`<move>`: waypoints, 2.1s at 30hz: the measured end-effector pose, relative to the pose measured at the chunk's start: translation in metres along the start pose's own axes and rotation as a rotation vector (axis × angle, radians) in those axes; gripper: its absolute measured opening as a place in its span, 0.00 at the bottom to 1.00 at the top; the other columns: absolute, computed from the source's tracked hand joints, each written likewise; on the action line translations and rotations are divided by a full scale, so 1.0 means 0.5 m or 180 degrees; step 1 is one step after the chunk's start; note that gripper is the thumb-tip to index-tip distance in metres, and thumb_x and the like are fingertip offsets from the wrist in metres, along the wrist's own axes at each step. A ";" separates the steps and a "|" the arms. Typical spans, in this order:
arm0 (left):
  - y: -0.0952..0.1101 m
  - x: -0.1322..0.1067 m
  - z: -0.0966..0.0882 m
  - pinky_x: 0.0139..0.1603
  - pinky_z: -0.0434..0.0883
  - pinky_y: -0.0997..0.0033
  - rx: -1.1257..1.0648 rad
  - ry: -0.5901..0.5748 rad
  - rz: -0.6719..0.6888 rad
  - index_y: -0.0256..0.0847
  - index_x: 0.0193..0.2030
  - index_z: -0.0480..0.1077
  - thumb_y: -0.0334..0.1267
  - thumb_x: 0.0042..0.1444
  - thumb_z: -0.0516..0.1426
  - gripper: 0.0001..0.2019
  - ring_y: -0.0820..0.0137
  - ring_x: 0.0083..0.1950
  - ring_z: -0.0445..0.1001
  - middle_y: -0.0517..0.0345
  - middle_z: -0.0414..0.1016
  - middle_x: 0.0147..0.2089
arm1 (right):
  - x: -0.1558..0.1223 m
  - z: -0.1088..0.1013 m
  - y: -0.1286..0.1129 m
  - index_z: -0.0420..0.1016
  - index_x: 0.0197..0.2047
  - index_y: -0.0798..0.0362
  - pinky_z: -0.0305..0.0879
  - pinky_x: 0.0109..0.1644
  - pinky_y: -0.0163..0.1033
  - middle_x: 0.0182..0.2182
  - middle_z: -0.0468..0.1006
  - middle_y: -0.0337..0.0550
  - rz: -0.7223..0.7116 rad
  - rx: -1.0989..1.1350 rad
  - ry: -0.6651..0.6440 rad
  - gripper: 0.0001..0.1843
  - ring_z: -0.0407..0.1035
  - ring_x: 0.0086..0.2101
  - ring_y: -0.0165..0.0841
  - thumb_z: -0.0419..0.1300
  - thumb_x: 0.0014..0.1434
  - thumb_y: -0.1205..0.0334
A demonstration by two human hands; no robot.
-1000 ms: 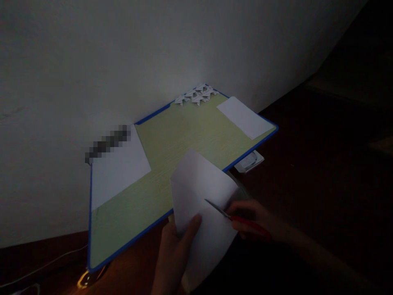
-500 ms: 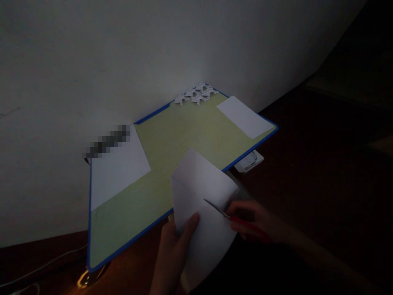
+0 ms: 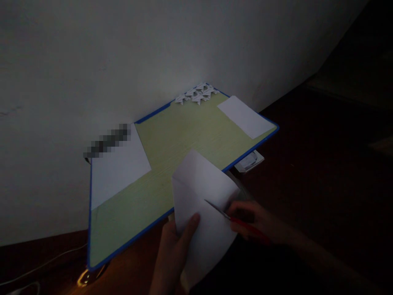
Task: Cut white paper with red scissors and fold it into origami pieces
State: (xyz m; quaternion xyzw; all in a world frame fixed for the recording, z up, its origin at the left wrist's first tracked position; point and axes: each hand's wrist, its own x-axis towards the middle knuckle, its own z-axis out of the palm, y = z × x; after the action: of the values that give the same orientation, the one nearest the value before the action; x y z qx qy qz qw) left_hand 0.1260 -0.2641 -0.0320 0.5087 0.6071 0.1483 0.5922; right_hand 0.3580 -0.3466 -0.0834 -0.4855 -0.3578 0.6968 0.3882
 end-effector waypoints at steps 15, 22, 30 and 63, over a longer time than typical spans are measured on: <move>-0.005 0.003 -0.001 0.29 0.74 0.67 -0.0165 -0.0029 -0.0044 0.33 0.36 0.81 0.61 0.50 0.67 0.27 0.58 0.31 0.79 0.43 0.83 0.35 | -0.003 0.005 -0.001 0.71 0.36 0.53 0.53 0.25 0.30 0.23 0.69 0.31 -0.0121 -0.0011 -0.0055 0.19 0.59 0.22 0.23 0.70 0.59 0.47; -0.008 0.002 -0.004 0.31 0.75 0.67 -0.0159 0.0048 -0.0109 0.33 0.36 0.81 0.61 0.50 0.68 0.27 0.57 0.33 0.80 0.45 0.83 0.33 | -0.002 0.006 0.010 0.70 0.37 0.52 0.53 0.26 0.31 0.24 0.68 0.31 -0.0227 -0.0232 0.0021 0.18 0.59 0.24 0.24 0.70 0.59 0.49; 0.014 -0.016 -0.024 0.31 0.74 0.67 -0.0272 0.0482 -0.0148 0.32 0.39 0.81 0.61 0.46 0.69 0.29 0.56 0.34 0.80 0.45 0.83 0.33 | -0.004 -0.026 0.005 0.79 0.45 0.53 0.61 0.34 0.33 0.32 0.75 0.36 -0.0205 -0.0669 -0.0073 0.21 0.66 0.32 0.28 0.73 0.55 0.48; 0.013 -0.021 -0.078 0.30 0.76 0.67 0.0155 0.0730 0.0670 0.34 0.35 0.81 0.58 0.48 0.69 0.24 0.57 0.34 0.79 0.46 0.83 0.33 | -0.012 -0.095 0.031 0.70 0.69 0.55 0.67 0.32 0.32 0.34 0.77 0.43 -0.0965 0.0009 -0.1174 0.58 0.69 0.31 0.29 0.71 0.45 0.27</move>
State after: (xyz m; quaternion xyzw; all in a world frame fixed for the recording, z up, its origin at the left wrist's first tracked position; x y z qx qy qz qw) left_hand 0.0925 -0.2531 -0.0106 0.5634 0.6175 0.2519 0.4877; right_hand 0.4020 -0.3530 -0.1074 -0.2902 -0.4905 0.7080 0.4171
